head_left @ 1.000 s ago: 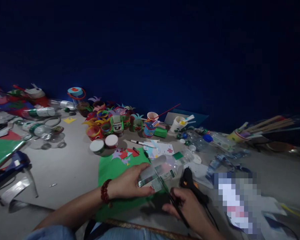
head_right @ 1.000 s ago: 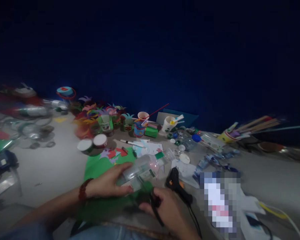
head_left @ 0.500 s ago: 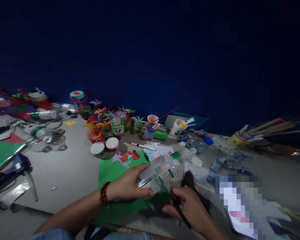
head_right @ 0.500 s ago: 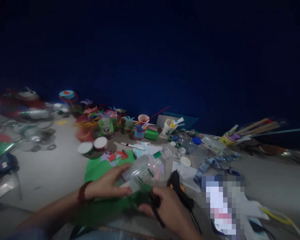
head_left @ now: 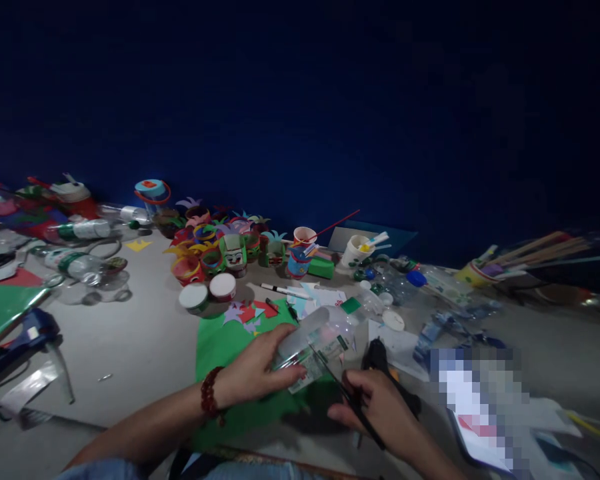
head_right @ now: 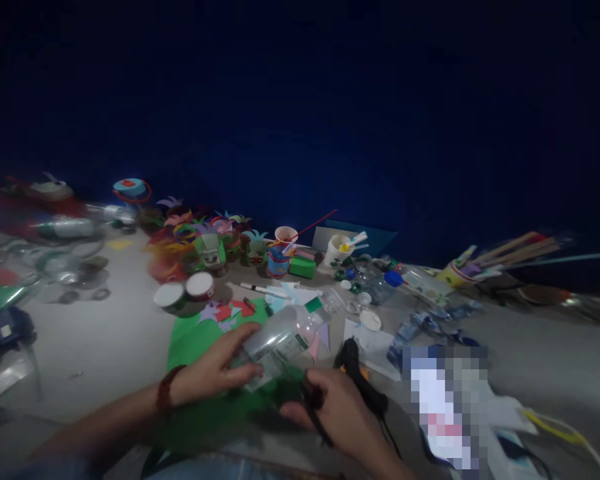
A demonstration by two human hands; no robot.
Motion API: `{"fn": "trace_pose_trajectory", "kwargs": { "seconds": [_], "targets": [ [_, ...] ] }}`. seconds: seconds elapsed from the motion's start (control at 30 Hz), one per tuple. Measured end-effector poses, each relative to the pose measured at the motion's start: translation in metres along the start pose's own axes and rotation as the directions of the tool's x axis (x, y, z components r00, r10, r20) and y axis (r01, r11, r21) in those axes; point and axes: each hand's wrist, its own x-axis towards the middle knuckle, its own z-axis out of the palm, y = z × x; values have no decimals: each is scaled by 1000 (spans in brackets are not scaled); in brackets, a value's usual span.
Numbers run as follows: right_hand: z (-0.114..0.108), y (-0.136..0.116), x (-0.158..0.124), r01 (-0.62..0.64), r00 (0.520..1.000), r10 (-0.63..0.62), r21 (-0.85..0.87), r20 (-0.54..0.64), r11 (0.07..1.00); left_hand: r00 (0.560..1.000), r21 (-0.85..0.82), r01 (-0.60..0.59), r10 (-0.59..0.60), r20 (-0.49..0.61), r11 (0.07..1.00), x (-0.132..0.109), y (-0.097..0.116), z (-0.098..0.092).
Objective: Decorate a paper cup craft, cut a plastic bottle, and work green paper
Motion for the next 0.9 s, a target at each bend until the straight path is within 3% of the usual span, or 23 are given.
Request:
{"fn": "trace_pose_trajectory", "kwargs": {
  "seconds": [0.2, 0.4, 0.57, 0.8, 0.9],
  "targets": [
    [0, 0, -3, -2, 1000, 3, 46, -7, 999, 994, 18, -19, 17, 108, 1000, 2, 2, -5],
    [-5, -11, -3, -15, 992, -4, 149, 124, 989, 977, -117, -30, 54, 207, 993, 5, 5, -10],
    [-7, -18, -4, -11, 1000, 10, 17, 24, 1000, 978, -108, -18, 40, 206, 994, 4, 3, -9],
    [-4, -11, -5, -40, 999, 37, 119, 26, 992, 998, -67, -33, 37, 53, 997, 1, 3, -5],
    [-3, -9, -5, -32, 999, 31, 99, 11, 995, 999, -74, -19, 22, 38, 997, 1, 3, -4]
  ]
}}
